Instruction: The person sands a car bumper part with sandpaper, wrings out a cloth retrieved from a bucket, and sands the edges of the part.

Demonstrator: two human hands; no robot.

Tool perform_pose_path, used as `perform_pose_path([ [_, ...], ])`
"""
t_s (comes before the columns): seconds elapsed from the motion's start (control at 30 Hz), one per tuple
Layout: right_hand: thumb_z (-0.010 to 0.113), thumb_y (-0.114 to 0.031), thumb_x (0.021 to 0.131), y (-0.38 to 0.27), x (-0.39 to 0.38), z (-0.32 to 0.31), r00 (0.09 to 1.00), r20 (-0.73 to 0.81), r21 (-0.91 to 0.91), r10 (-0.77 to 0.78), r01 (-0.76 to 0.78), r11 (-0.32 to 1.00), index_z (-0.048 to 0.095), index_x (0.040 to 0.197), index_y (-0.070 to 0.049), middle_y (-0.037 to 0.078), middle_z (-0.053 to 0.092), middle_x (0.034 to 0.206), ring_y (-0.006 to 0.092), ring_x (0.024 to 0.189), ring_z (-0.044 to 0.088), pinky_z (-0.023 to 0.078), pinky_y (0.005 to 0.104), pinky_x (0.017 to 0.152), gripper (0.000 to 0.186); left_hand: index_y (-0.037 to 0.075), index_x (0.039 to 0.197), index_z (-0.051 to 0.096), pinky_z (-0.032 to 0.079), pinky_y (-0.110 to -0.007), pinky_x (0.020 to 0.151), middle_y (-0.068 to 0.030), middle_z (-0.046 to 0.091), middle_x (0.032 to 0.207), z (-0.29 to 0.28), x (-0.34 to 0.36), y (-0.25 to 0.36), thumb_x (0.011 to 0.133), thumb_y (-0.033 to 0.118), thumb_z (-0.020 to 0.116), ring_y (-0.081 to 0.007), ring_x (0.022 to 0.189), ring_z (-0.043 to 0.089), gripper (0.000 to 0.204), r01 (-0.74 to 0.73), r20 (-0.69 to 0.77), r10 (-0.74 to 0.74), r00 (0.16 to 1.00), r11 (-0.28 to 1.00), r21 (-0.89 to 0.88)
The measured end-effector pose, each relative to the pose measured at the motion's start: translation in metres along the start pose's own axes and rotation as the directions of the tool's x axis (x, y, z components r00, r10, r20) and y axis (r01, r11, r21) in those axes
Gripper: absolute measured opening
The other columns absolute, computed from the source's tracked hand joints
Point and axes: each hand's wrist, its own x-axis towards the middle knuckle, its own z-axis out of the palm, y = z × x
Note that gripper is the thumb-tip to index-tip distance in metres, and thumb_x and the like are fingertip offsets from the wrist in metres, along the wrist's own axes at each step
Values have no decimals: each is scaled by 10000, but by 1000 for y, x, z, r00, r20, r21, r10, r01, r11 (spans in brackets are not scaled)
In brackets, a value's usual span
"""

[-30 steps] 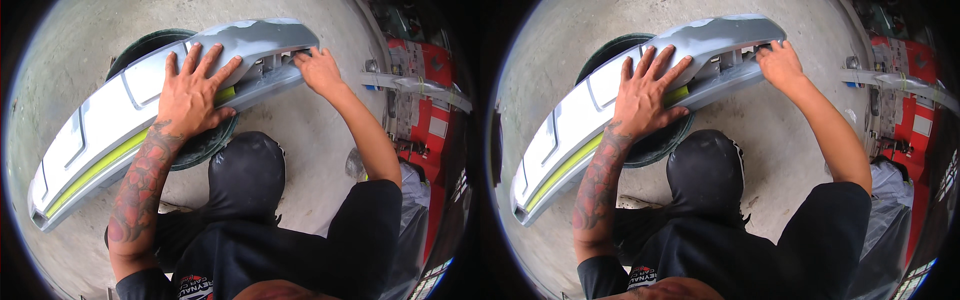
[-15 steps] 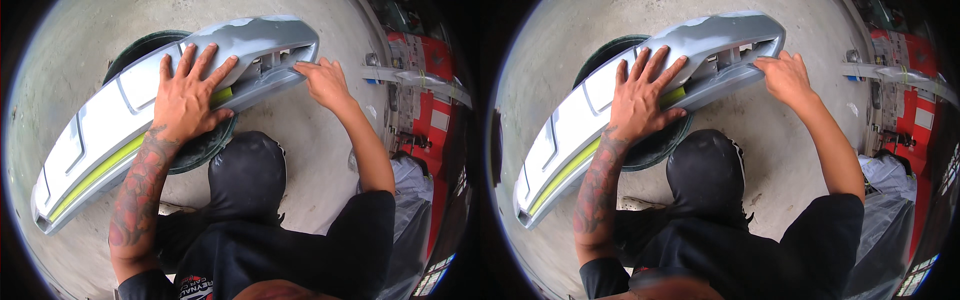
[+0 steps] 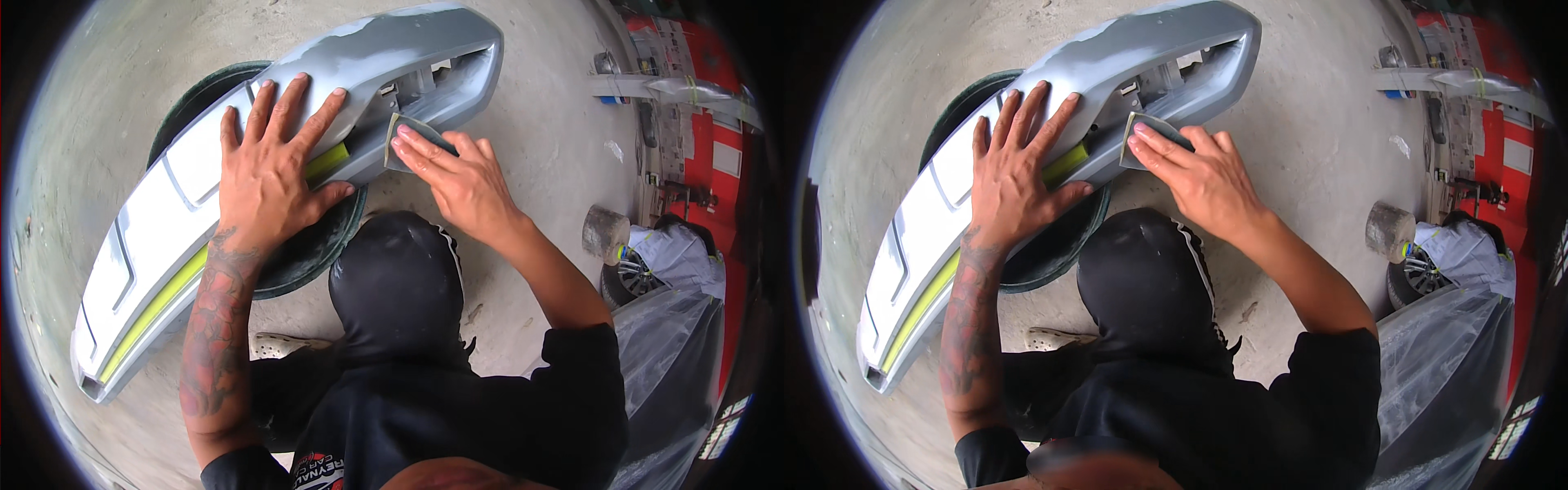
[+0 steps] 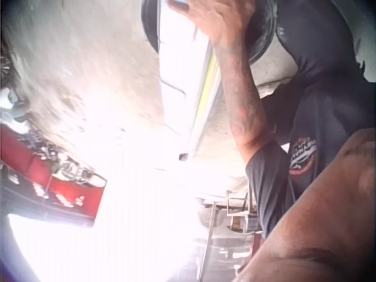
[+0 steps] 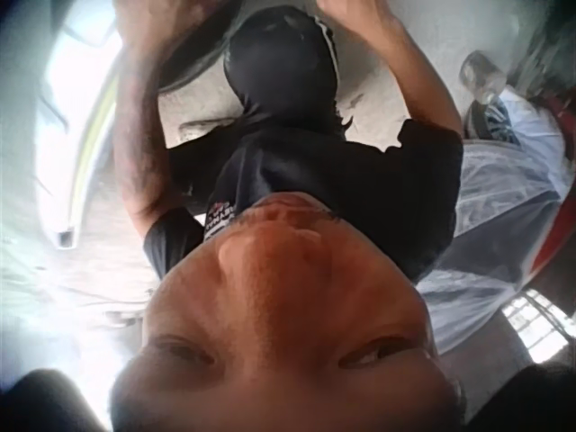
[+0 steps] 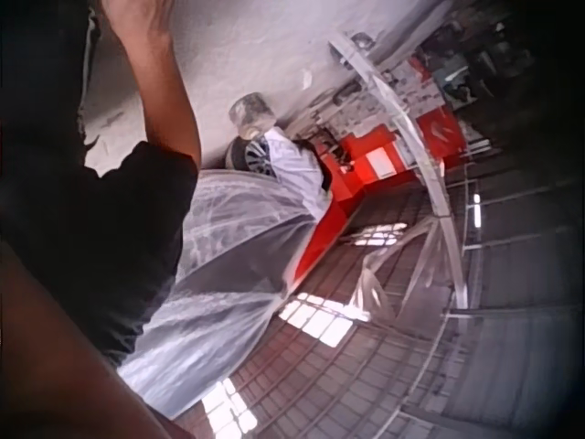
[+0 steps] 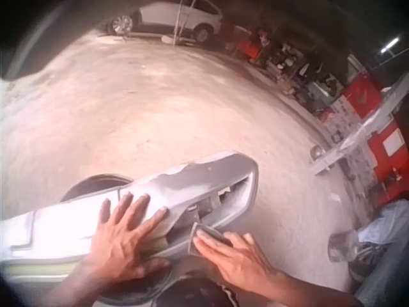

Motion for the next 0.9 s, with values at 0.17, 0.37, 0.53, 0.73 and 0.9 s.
perform_pose_path([
  [0.17, 608, -10, 878, 75, -33, 47, 874, -265, -136, 408, -452, 881, 538, 1468, -181, -23, 512, 1530, 256, 1025, 571, 427, 361, 822, 618, 403, 1571, 313, 179, -626, 1206, -70, 308, 1632, 4, 4, 0, 696, 535, 856, -328, 1520, 254, 1038, -43, -45, 45, 998, 998, 49],
  [0.37, 597, -5, 860, 21, -36, 62, 896, -310, -42, 318, -347, 937, 528, 1473, -161, -23, 498, 1539, 273, 1007, 560, 423, 370, 829, 636, 383, 1570, 331, 170, -621, 1212, -75, 299, 1638, 1, 6, 3, 641, 511, 891, -337, 1526, 239, 1092, -44, -13, 44, 999, 997, 65],
  [0.53, 616, -28, 852, 25, -11, 59, 771, -369, 61, 519, -537, 842, 525, 1463, -147, -24, 496, 1539, 285, 1037, 549, 408, 410, 853, 629, 361, 1571, 341, 162, -628, 1212, -79, 294, 1644, 2, 6, 1, 592, 478, 923, -342, 1530, 231, 1145, -56, -14, 57, 998, 995, 77],
  [0.73, 616, -60, 865, 44, -15, 57, 780, -386, -35, 493, -546, 837, 555, 1438, -168, -30, 503, 1536, 263, 1020, 547, 378, 389, 829, 586, 340, 1574, 344, 153, -631, 1212, -100, 289, 1644, 6, 8, 2, 590, 451, 929, -354, 1532, 224, 1151, -57, -17, 59, 998, 993, 106],
  [0.9, 630, -12, 824, 24, -15, 65, 722, -393, 127, 569, -571, 811, 582, 1409, -142, -1, 622, 1416, 222, 978, 546, 359, 385, 795, 601, 334, 1578, 335, 146, -631, 1217, -103, 283, 1646, 7, 6, 0, 599, 454, 926, -358, 1535, 213, 1149, -59, -7, 60, 998, 993, 105],
])
